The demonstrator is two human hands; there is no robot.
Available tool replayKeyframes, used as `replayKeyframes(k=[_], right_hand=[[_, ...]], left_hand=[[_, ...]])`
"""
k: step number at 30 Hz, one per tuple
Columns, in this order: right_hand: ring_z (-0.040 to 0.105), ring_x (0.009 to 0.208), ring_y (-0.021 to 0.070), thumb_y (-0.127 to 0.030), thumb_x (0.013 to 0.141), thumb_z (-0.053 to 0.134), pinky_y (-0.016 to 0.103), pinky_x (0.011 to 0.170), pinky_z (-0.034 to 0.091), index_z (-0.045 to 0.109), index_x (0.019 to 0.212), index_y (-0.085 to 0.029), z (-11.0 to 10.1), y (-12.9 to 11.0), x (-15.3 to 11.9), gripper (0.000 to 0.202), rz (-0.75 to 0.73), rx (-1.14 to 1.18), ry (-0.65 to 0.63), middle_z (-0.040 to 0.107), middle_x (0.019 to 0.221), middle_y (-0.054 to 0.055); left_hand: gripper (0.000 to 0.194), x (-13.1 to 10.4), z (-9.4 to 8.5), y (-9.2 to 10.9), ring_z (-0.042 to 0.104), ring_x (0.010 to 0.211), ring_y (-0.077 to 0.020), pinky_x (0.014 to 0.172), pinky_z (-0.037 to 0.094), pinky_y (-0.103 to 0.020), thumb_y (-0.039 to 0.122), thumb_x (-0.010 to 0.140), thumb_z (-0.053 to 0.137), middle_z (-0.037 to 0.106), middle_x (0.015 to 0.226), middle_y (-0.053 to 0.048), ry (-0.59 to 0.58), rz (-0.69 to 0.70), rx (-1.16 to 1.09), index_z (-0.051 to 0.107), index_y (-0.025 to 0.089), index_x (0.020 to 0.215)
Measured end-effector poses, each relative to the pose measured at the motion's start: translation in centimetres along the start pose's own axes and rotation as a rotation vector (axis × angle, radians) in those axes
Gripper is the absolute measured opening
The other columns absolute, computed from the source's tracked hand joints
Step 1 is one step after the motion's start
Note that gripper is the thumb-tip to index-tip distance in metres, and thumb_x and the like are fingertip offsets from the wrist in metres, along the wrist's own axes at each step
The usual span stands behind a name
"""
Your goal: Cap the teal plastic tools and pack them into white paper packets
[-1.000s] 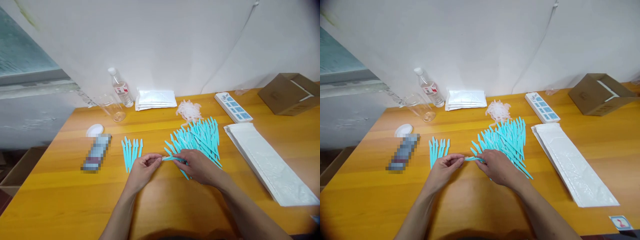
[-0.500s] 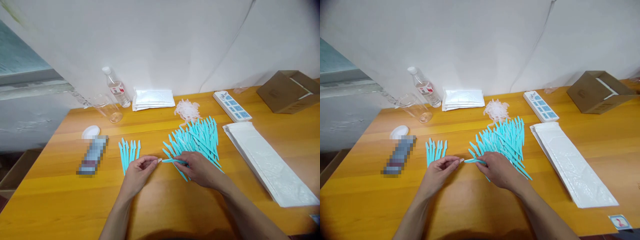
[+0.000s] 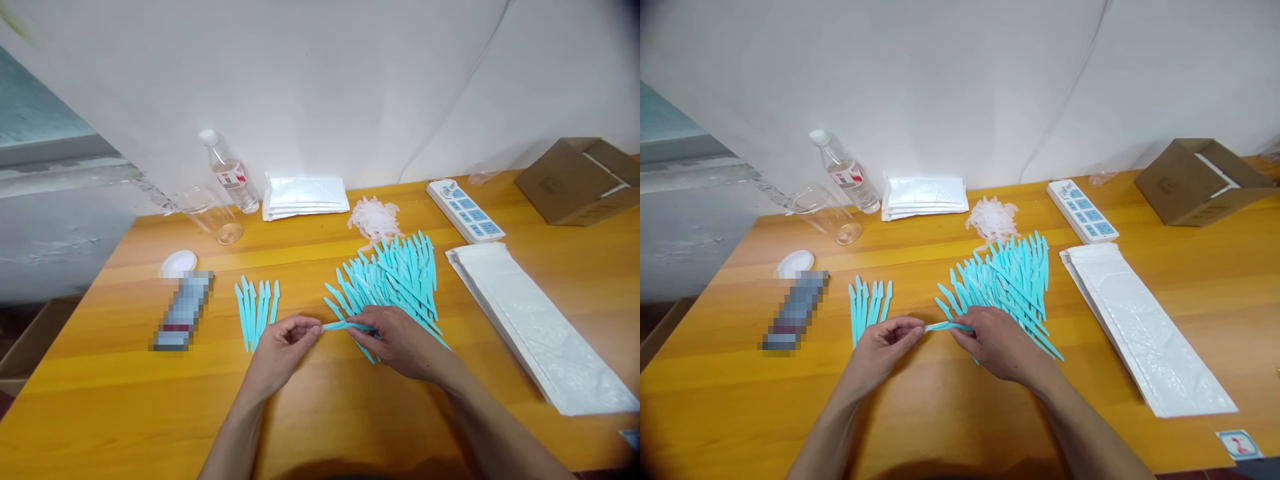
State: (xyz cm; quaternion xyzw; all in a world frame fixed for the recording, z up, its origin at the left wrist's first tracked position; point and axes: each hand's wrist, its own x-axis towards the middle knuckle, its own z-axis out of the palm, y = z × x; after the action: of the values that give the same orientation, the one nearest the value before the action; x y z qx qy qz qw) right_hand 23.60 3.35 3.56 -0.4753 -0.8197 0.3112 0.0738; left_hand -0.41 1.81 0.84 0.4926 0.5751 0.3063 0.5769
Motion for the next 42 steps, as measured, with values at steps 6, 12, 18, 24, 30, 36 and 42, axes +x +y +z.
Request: replayKeyframes(k=[6,12,18,24,30,36,42], right_hand=[[0.059,0.078,0.0157,-0.032,0.102,0.044,0.026,0.072,0.036,0.07,0.092,-0.021,1.0,-0.8,0.4,0.03,-0.013,0.046,0.032,0.067,0.083,0.002],[0.059,0.084,0.0151,-0.026,0.102,0.041,0.025,0.074,0.038,0.064,0.099,-0.019,3.8,-3.5,0.7,0.024,0.016,0.224,0.125,0.068,0.091,0.003],[0.055,0.07,0.0131,-0.027,0.099,0.045,0.025,0.064,0.033,0.056,0.073,-0.019,5.4,-5.3,-0.2,0.03,0.026,0.136,0.036,0.062,0.072,0.0],[0.059,0.07,0.013,-0.028,0.1,0.044,0.026,0.064,0.034,0.059,0.071,-0.019,5.4,-5.1,-1.1,0.034,0.044,0.074,0.048,0.065,0.073,0.001],[0.065,0.074,0.0159,-0.029,0.1,0.045,0.027,0.064,0.036,0.067,0.08,-0.021,6.0,-3.5,-2.2,0.031,0.137,-0.037,0.135,0.069,0.079,0.003],[0.068,0.072,0.0195,-0.027,0.098,0.049,0.028,0.057,0.032,0.07,0.1,-0.023,6.5,-2.3,-1.5,0.022,0.255,-0.32,0.237,0.072,0.082,0.004],[0.07,0.073,0.0211,-0.027,0.1,0.046,0.029,0.057,0.034,0.07,0.088,-0.021,6.1,-3.0,-0.2,0.028,0.308,-0.373,0.189,0.073,0.083,0.006]], left_hand=[[0.036,0.2,3.2,-0.6,0.064,0.07,-0.0127,0.067,0.05,-0.023,0.042,0.072,0.079,0.072,0.08,-0.003,0.105,-0.006,-0.26,0.072,0.016,0.097],[0.031,-0.6,4.2,-1.6,0.063,0.069,-0.0125,0.069,0.051,-0.023,0.045,0.081,0.071,0.072,0.076,-0.003,0.244,-0.014,-0.32,0.071,0.015,0.089],[0.034,1.4,-0.6,-1.3,0.068,0.074,-0.0207,0.069,0.048,-0.029,0.05,0.083,0.064,0.076,0.08,-0.004,0.457,0.068,0.329,0.077,0.02,0.093],[0.029,2.7,-2.1,-1.2,0.066,0.073,-0.0245,0.064,0.038,-0.031,0.043,0.089,0.057,0.075,0.081,-0.007,0.666,0.139,0.872,0.076,0.023,0.084],[0.024,0.3,-1.2,-2.4,0.062,0.079,-0.0221,0.069,0.039,-0.031,0.04,0.091,0.059,0.071,0.085,-0.006,0.645,0.365,1.056,0.075,0.023,0.094],[0.018,-0.7,-1.8,-3.5,0.061,0.085,-0.0236,0.078,0.04,-0.035,0.032,0.091,0.061,0.073,0.094,-0.007,0.591,0.507,1.054,0.076,0.023,0.097],[0.011,-2.9,1.8,-2.1,0.061,0.082,-0.02,0.078,0.042,-0.034,0.025,0.089,0.063,0.07,0.086,-0.006,0.377,0.603,0.826,0.073,0.021,0.091]])
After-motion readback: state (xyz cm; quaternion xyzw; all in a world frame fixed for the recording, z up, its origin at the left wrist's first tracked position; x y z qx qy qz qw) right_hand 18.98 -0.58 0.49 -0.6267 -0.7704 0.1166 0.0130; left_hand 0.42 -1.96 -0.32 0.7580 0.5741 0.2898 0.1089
